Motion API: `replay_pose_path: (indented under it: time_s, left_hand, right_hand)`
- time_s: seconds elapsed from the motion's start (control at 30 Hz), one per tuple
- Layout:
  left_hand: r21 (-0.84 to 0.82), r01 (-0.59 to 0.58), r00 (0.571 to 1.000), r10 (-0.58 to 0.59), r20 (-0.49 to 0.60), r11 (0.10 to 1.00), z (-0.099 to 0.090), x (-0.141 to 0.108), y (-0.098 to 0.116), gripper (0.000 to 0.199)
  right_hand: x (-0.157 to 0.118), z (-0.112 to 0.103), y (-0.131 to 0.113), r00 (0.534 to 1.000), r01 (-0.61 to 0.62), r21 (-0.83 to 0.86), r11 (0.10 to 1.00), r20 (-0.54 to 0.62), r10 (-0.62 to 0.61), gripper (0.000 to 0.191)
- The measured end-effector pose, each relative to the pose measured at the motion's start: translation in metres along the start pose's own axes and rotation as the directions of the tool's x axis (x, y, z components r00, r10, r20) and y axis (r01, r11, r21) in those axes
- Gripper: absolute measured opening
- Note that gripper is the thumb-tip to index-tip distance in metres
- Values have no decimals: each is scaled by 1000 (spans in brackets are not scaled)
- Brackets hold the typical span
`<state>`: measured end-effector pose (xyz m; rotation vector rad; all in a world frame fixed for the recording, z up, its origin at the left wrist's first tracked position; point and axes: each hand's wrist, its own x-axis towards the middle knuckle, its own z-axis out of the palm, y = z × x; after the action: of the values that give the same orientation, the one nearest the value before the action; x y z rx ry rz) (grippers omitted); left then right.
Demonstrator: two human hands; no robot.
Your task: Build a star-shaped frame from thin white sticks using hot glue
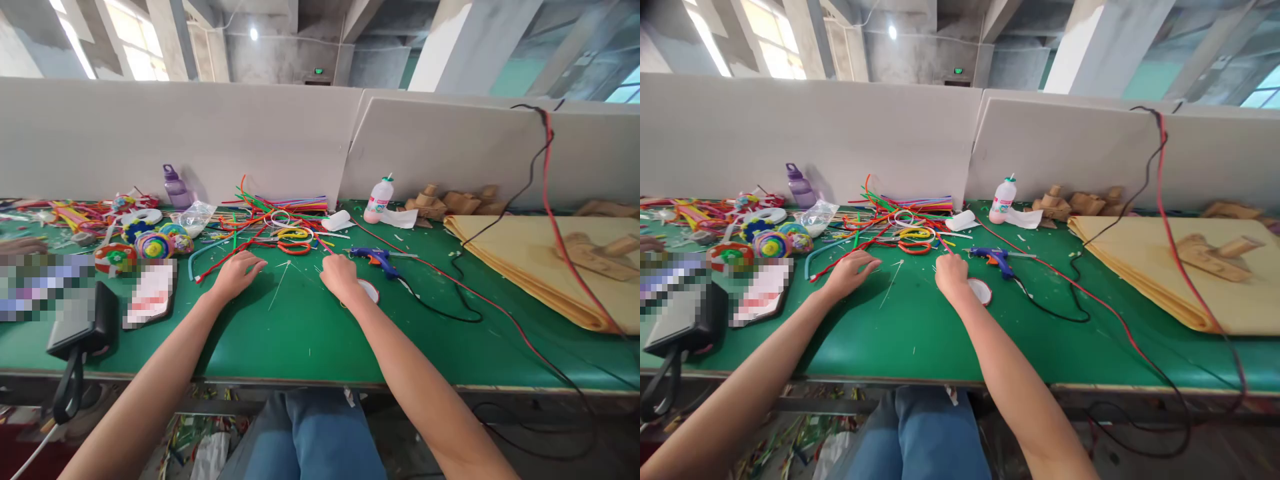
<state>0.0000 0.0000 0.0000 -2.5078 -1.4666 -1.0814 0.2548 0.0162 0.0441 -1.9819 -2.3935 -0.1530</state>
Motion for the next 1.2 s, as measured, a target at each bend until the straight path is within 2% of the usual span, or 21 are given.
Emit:
replay_pose_path:
  time_s: [0.2,0.47,0.8,1.2]
  left_hand:
    - [1,10,1000,-10,-19,1000,-1,0,3,33]
    - [-8,-7,1000,7,3,1000,0,-1,3,29]
    - [-12,12,1000,-12,0,1000,0,-1,3,31]
    - [-7,16,1000,-16,-5,1000,1,-1,3,31]
  right_hand:
    - [2,0,8,1000,-1,18,1000,18,1,21]
    - [-3,2,-7,999,35,1,999,11,-35,26]
    - [-7,1,-6,997,68,8,998,20,-68,25]
    - [-5,0,-7,999,7,69,998,38,-10,26]
